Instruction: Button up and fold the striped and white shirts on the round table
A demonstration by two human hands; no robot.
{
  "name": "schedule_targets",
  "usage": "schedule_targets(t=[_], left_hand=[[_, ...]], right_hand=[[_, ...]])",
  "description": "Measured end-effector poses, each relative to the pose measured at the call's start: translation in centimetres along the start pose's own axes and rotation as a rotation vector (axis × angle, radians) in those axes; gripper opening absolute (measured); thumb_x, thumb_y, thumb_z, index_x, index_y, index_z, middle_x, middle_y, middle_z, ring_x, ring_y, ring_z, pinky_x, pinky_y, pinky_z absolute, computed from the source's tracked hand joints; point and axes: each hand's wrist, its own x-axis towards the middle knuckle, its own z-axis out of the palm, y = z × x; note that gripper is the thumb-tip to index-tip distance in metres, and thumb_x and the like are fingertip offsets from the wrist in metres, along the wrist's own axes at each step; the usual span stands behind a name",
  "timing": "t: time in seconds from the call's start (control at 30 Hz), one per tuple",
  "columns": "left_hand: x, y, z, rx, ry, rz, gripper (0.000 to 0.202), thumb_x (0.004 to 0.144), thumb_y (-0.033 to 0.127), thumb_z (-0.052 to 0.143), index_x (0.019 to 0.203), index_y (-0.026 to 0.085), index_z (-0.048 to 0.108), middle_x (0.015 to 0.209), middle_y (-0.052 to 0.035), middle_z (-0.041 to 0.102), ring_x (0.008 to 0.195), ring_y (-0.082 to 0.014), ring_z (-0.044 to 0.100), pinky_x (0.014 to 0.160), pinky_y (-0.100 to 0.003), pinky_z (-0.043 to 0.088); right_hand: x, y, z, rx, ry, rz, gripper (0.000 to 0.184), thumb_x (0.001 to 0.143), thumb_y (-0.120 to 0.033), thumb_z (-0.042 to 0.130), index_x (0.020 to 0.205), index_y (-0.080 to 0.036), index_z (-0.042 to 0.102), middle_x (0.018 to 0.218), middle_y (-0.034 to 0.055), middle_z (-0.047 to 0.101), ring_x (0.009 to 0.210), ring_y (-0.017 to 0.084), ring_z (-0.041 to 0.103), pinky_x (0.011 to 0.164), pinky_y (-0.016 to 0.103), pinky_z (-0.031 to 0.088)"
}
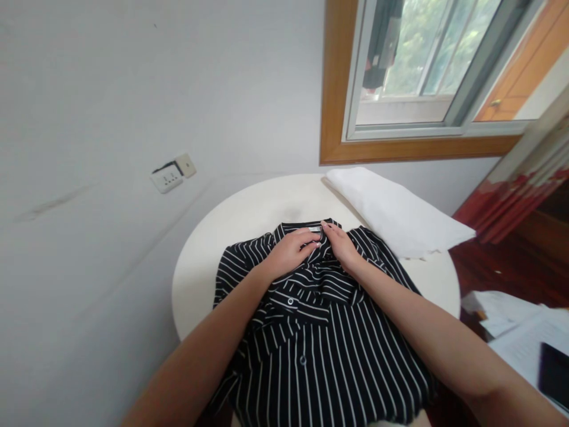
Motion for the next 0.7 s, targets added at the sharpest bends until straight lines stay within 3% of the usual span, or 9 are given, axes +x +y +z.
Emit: schedule_targets(t=[0.2,0.33,0.53,0.7], left_hand=[[-0.1,-0.3,0.7,-0.054,0.085,-0.087,0.020,0.088,0.034,0.054,0.098,0.021,0.065,0.099,-0.0025,0.067,0.093,-0.0150,0.060,0.088,-0.031,0.045],[-0.2,-0.6,0.4,-0.032,0.126,-0.185,0.021,0.089,0.037,0.050,0.088,0.021,0.064,0.092,-0.0007,0.067,0.086,-0.0150,0.060,0.082,-0.030,0.045],[-0.4,-1.6,-0.9,0.087,0.052,-0.269,0.031,0.091,0.044,0.041,0.082,0.021,0.060,0.083,-0.0002,0.065,0.077,-0.0159,0.058,0.070,-0.027,0.042],[-0.9,-2.8,-2.8,0.319,0.275,-0.419,0.035,0.093,0.047,0.033,0.086,0.022,0.057,0.081,-0.0016,0.063,0.075,-0.0172,0.056,0.067,-0.027,0.038]], right_hand=[[0.2,0.5,-0.1,-0.024,-0.009,0.062,0.039,0.077,-0.057,0.054,0.083,-0.021,0.066,0.080,0.0005,0.066,0.084,0.019,0.057,0.082,0.031,0.042],[0.2,0.5,-0.3,-0.051,0.052,0.078,0.038,0.079,-0.057,0.052,0.083,-0.021,0.065,0.081,0.0016,0.067,0.086,0.020,0.058,0.083,0.032,0.042],[0.8,0.1,-1.5,-0.083,0.214,0.021,0.037,0.081,-0.057,0.048,0.079,-0.022,0.060,0.081,0.0028,0.066,0.083,0.021,0.057,0.081,0.034,0.043],[0.9,-1.9,-2.4,-0.275,0.297,-0.167,0.041,0.086,-0.058,0.038,0.077,-0.022,0.055,0.076,0.0020,0.059,0.081,0.020,0.052,0.074,0.031,0.040]])
